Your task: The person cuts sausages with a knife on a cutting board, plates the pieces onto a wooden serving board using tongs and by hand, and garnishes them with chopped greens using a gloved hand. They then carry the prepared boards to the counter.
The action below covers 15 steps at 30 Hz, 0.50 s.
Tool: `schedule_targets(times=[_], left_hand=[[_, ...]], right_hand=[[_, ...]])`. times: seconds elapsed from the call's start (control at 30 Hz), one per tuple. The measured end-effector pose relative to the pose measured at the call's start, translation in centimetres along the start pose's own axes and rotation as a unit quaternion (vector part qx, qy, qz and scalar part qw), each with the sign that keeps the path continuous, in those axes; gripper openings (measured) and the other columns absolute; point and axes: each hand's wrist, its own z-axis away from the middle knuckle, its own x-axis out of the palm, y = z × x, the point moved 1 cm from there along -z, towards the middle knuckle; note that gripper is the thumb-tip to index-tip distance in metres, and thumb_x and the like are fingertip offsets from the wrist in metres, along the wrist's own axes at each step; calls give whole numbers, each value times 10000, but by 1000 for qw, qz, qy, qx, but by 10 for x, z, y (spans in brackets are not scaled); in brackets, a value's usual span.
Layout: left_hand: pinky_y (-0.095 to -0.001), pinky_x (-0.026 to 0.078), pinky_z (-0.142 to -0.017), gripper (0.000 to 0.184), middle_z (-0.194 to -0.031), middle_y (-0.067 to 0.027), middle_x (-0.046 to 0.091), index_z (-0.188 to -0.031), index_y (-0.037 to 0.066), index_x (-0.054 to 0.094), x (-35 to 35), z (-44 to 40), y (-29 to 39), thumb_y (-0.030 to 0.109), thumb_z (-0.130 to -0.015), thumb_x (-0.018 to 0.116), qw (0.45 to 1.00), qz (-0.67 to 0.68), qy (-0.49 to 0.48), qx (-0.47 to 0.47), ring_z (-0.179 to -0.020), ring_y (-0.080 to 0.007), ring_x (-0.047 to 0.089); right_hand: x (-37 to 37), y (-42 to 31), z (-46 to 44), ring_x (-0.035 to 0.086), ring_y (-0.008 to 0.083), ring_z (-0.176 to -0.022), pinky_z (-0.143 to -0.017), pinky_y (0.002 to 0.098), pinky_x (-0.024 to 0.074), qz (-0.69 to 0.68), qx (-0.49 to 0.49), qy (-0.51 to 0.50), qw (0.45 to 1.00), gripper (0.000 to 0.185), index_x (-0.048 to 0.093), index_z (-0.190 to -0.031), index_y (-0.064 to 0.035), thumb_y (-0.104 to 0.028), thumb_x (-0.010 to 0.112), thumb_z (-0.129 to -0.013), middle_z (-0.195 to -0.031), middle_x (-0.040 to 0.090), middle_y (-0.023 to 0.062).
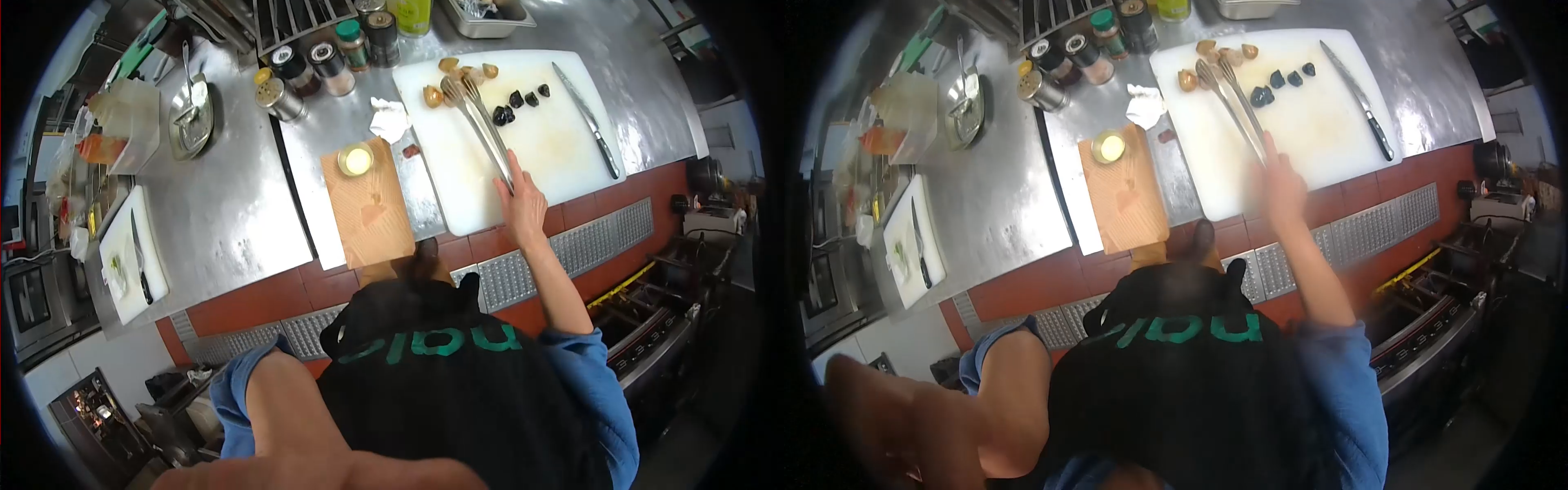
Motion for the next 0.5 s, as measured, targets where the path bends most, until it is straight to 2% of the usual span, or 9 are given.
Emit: schedule_targets(times=[0.13, 0.23, 0.4, 0.5], left_hand=[[-451, 532, -741, 385, -982, -232, 508, -954, -77, 505, -2, -1, 4, 193, -692, 583, 999, 8, -9, -31, -801, -366, 575], [-447, 533, -736, 400, -983, -231, 504, -956, -81, 503, -3, 2, -3, 202, -687, 589, 999, 6, -12, -43, -803, -364, 574], [-442, 535, -727, 425, -984, -228, 498, -960, -88, 500, -7, 19, -20, 215, -679, 599, 997, -4, -23, -74, -807, -360, 574], [-438, 535, -722, 440, -985, -226, 495, -962, -92, 498, 8, 34, -27, 223, -674, 605, 979, -56, -117, -158, -809, -358, 573]], right_hand=[[0, 6, -3, 604, 300, -651, -585, 401, 476, 20, -12, 2, 1000, 592, 407, -1367, -190, -210, 653, -829, -774, 597, 122], [-12, 1, 4, 615, 307, -680, -600, 400, 479, -28, -6, 12, 1000, 600, 406, -1368, -201, -209, 658, -824, -787, 609, 124], [-7, -16, 6, 618, 325, -689, -602, 419, 477, -7, 5, 13, 1000, 596, 409, -1365, -202, -211, 658, -823, -794, 615, 137], [-4, -29, 0, 623, 331, -710, -621, 425, 482, 32, 36, -5, 999, 587, 418, -1359, -219, -211, 656, -822, -815, 622, 145]])
